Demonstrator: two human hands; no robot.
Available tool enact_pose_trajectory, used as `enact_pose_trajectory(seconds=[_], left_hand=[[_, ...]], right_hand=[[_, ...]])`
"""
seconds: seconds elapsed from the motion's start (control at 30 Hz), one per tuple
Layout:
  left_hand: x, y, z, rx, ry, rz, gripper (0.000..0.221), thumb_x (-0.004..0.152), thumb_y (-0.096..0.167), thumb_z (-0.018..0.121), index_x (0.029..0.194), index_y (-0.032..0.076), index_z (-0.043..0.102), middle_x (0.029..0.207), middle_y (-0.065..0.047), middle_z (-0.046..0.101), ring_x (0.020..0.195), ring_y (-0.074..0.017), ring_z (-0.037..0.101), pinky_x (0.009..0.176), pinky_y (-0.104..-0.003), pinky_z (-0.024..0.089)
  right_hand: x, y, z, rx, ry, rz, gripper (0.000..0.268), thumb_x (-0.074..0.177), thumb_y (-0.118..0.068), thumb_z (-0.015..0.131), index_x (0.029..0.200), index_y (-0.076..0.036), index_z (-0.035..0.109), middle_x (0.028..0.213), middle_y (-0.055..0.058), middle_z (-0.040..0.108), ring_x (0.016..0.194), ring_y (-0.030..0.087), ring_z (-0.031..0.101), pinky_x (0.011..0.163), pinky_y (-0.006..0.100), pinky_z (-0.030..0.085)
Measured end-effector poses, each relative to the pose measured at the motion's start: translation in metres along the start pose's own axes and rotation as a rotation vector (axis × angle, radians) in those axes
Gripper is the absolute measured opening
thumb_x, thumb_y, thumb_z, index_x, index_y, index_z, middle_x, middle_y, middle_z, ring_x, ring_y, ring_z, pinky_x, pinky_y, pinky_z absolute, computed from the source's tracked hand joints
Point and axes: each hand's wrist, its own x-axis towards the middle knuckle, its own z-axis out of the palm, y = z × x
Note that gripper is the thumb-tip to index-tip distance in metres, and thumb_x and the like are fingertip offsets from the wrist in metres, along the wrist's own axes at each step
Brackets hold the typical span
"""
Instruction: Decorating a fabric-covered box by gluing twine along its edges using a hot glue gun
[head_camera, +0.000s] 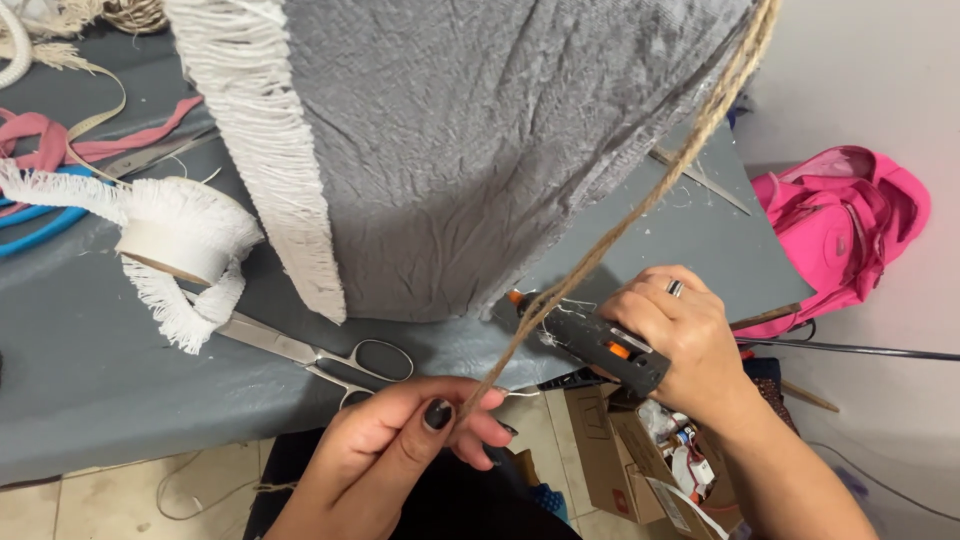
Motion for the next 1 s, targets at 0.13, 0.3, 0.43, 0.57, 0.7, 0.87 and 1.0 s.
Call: enact_pose_trajectory(seconds=[0.13,0.3,0.43,0.57,0.7,0.87,1.0], left_hand=[[-0.001,0.001,0.000,0.014,-0.001,0.015,0.044,0.102,0.030,0.051,0.121,-0.002,0.075,0.097,-0.015,0.084,0.080,-0.0212,0.080,0.078,-0.030,0.064],[0.000,0.000,-0.001,0.011,0.006,0.019,0.045,0.102,0.031,0.051,0.120,-0.003,0.075,0.097,-0.015,0.084,0.080,-0.0208,0.080,0.078,-0.030,0.064],[0.000,-0.002,-0.001,0.008,0.006,0.022,0.044,0.102,0.030,0.051,0.121,-0.002,0.075,0.097,-0.015,0.084,0.080,-0.0203,0.079,0.078,-0.029,0.063],[0.001,-0.004,-0.001,-0.029,-0.009,0.007,0.045,0.102,0.030,0.051,0.122,-0.005,0.073,0.099,-0.017,0.083,0.083,-0.0223,0.079,0.079,-0.031,0.064],[0.001,-0.007,-0.002,-0.026,0.011,0.027,0.044,0.102,0.029,0.052,0.121,-0.005,0.073,0.099,-0.018,0.084,0.082,-0.0221,0.079,0.079,-0.031,0.064],[0.003,-0.015,-0.005,-0.009,0.030,0.017,0.044,0.102,0.030,0.052,0.121,-0.004,0.073,0.100,-0.018,0.084,0.083,-0.0217,0.079,0.080,-0.031,0.063],[0.003,-0.011,-0.006,0.068,0.102,-0.005,0.043,0.100,0.031,0.053,0.119,-0.001,0.076,0.098,-0.015,0.087,0.082,-0.0198,0.081,0.081,-0.030,0.063]], right_hand=[[-0.003,0.000,0.003,-0.010,-0.006,-0.004,0.029,0.102,-0.031,0.055,0.086,-0.008,0.063,0.078,0.001,0.064,0.070,0.025,0.060,0.087,0.040,0.051],[-0.002,0.001,0.007,-0.023,-0.022,-0.047,0.017,0.102,-0.010,0.054,0.089,-0.007,0.064,0.085,0.003,0.069,0.072,0.026,0.062,0.088,0.039,0.050],[-0.003,0.000,0.006,-0.040,-0.005,-0.057,0.022,0.103,-0.006,0.047,0.085,-0.008,0.061,0.082,0.002,0.067,0.067,0.023,0.058,0.089,0.039,0.051],[-0.001,-0.002,0.008,-0.043,0.011,-0.051,0.018,0.102,-0.006,0.052,0.087,-0.007,0.063,0.084,0.002,0.067,0.068,0.023,0.056,0.089,0.039,0.051],[0.001,-0.001,0.005,-0.062,-0.039,-0.104,0.019,0.103,-0.004,0.048,0.090,-0.006,0.063,0.087,0.003,0.067,0.067,0.023,0.052,0.087,0.038,0.050],[0.003,-0.001,0.006,-0.119,-0.083,-0.141,0.018,0.096,0.006,0.049,0.091,-0.006,0.063,0.086,0.004,0.066,0.065,0.021,0.053,0.092,0.041,0.050],[0.000,0.000,0.007,-0.116,-0.106,-0.154,0.021,0.094,0.007,0.046,0.092,-0.006,0.062,0.087,0.003,0.066,0.065,0.021,0.054,0.094,0.041,0.049]])
